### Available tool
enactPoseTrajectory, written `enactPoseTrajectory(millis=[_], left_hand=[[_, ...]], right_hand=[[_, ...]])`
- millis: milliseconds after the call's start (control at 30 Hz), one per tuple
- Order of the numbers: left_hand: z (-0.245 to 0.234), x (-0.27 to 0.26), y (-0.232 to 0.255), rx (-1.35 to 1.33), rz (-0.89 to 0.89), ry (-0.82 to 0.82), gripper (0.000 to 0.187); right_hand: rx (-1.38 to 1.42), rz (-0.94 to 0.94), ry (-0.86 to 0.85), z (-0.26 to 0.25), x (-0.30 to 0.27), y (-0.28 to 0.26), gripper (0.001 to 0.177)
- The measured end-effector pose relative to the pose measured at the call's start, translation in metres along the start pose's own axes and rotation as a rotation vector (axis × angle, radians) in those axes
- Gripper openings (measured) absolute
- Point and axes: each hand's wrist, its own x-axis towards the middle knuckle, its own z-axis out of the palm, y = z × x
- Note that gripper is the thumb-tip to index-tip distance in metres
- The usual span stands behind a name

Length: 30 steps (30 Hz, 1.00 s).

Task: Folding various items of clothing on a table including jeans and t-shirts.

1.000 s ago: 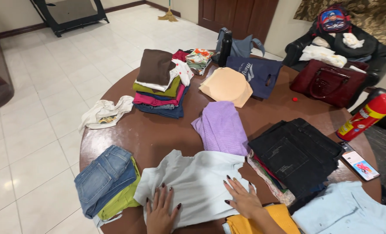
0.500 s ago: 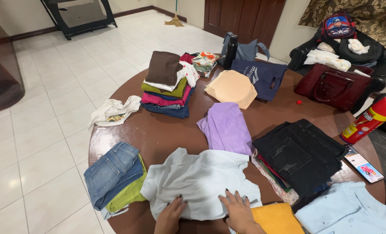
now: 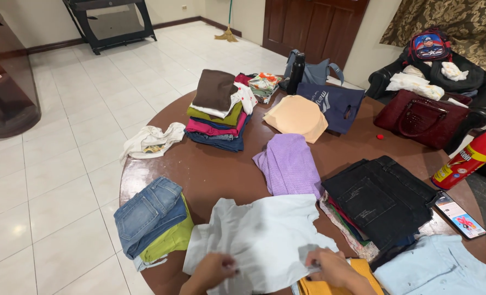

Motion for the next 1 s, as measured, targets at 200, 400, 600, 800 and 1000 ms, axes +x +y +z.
enactPoseTrajectory(millis=[200, 400, 600, 800, 1000], left_hand=[[0.008, 0.051, 0.001, -0.104, -0.196, 0.763, 0.03], [0.013, 0.051, 0.017, -0.044, -0.36, 0.928, 0.024], [0.014, 0.055, 0.024, -0.015, -0.454, 0.97, 0.015], [0.014, 0.069, 0.002, -0.182, -0.544, 0.992, 0.017], [0.024, 0.084, -0.065, -0.816, -0.426, 1.141, 0.021]], right_hand=[[0.049, -0.091, 0.048, 0.033, 0.002, -0.024, 0.061], [0.122, -0.134, 0.43, 0.153, 0.094, 0.053, 0.032], [0.168, -0.15, 0.556, 0.169, 0.107, 0.068, 0.024], [0.169, -0.132, 0.441, 0.147, 0.082, 0.054, 0.034], [0.166, -0.125, 0.329, 0.133, 0.07, 0.043, 0.061]])
